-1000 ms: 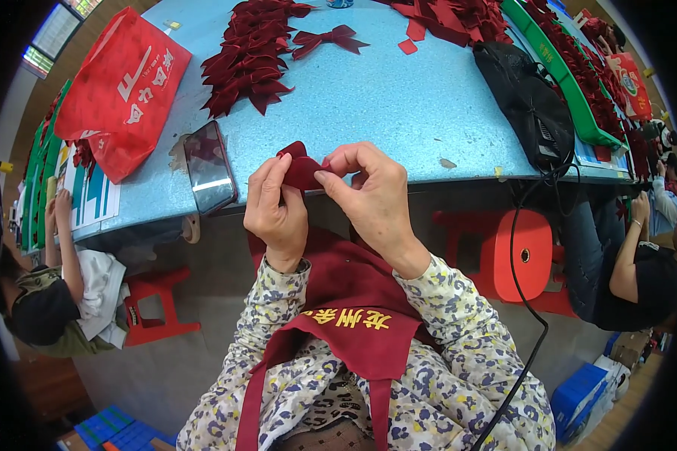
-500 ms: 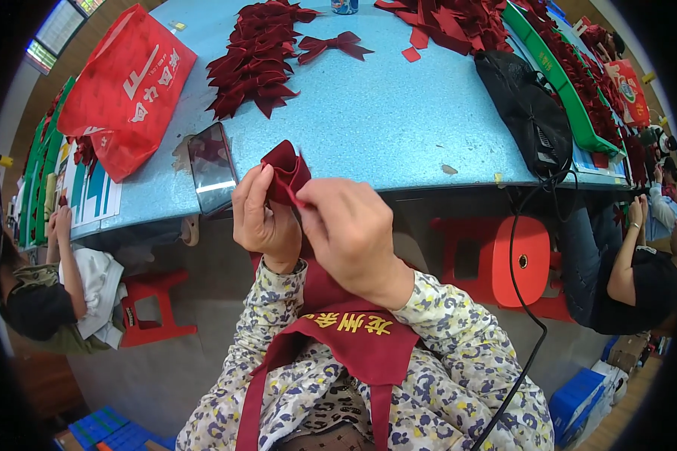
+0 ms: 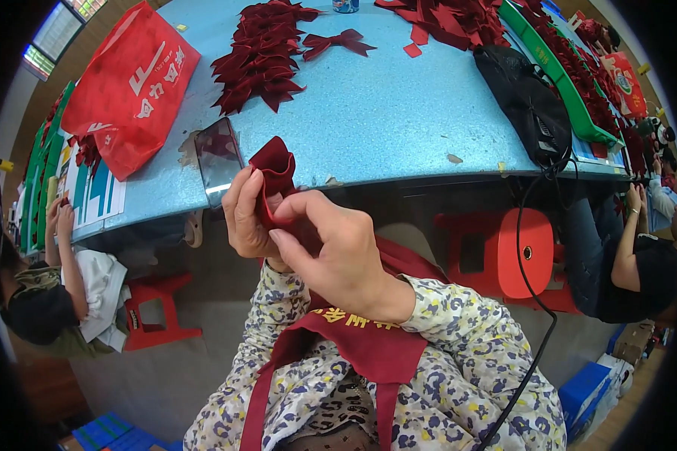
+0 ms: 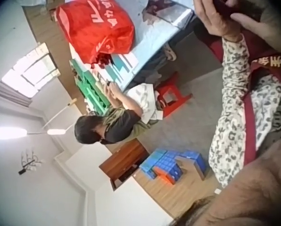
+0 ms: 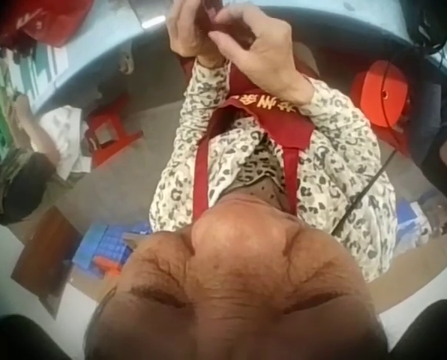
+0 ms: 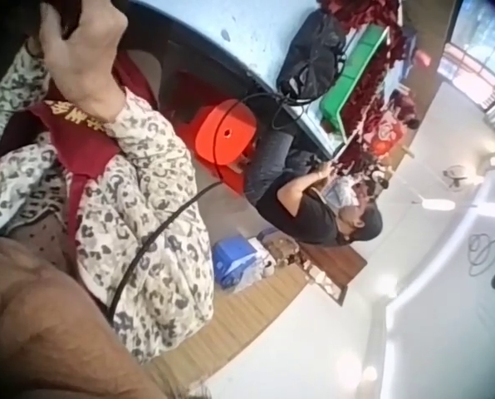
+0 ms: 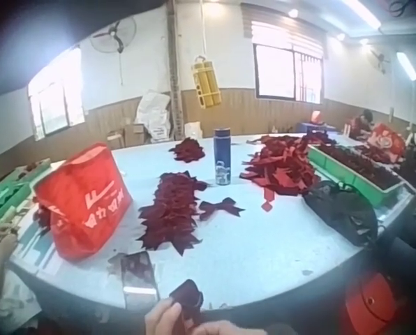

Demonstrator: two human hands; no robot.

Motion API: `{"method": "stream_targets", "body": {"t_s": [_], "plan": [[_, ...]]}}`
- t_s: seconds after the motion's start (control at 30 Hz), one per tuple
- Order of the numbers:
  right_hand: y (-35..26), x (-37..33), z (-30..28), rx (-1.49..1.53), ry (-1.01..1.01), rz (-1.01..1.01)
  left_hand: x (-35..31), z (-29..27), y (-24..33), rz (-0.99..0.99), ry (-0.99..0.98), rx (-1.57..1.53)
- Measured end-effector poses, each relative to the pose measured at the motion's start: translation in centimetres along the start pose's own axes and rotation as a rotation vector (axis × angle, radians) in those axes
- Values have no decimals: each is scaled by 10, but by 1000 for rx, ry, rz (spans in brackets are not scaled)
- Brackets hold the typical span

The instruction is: Folding and assembling red fabric ribbons into decorative bows or flower-like shapes.

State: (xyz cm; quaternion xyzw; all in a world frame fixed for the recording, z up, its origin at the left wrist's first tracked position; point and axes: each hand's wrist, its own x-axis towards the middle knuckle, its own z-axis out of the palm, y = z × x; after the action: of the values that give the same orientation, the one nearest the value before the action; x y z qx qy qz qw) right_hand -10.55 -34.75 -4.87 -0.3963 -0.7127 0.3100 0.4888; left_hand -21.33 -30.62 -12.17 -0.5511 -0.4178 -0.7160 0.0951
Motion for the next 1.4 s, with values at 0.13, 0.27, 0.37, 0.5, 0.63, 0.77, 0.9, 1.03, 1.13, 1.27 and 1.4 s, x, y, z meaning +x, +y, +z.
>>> {"method": "stream_targets", "body": {"t_s": [0.13, 0.27, 0.37, 0.5, 0.63, 0.77, 0.9, 1.03, 1.13, 1.27, 1.4], "plan": [[3, -5, 4, 691, -175, 477, -2, -15, 1, -8, -8, -43], [8, -9, 8, 252, -150, 44, -6, -22, -1, -17, 15, -91], [4, -9, 12, 242, -43, 105, -8, -25, -5, -42, 46, -119], [8, -2, 10, 194, 103, 51, -5, -20, -6, -78, 78, -154], [13, 4, -1, 126, 99, 32, -2, -17, -1, -59, 65, -123], [6, 11, -18, -113, 132, -173, 1, -8, 6, -48, 19, -76], [9, 13, -31, -233, 174, -332, 3, 1, 15, -43, -27, -61], [7, 6, -39, -344, 204, -415, 0, 7, 25, -75, -63, -88], [4, 9, -44, -474, 223, -511, -2, 12, 31, -88, -80, -84], [3, 10, -54, -671, 220, -587, 0, 19, 33, -90, -113, -48], [20, 13, -61, -652, 203, -504, -5, 33, 27, -83, -138, -48]]}}
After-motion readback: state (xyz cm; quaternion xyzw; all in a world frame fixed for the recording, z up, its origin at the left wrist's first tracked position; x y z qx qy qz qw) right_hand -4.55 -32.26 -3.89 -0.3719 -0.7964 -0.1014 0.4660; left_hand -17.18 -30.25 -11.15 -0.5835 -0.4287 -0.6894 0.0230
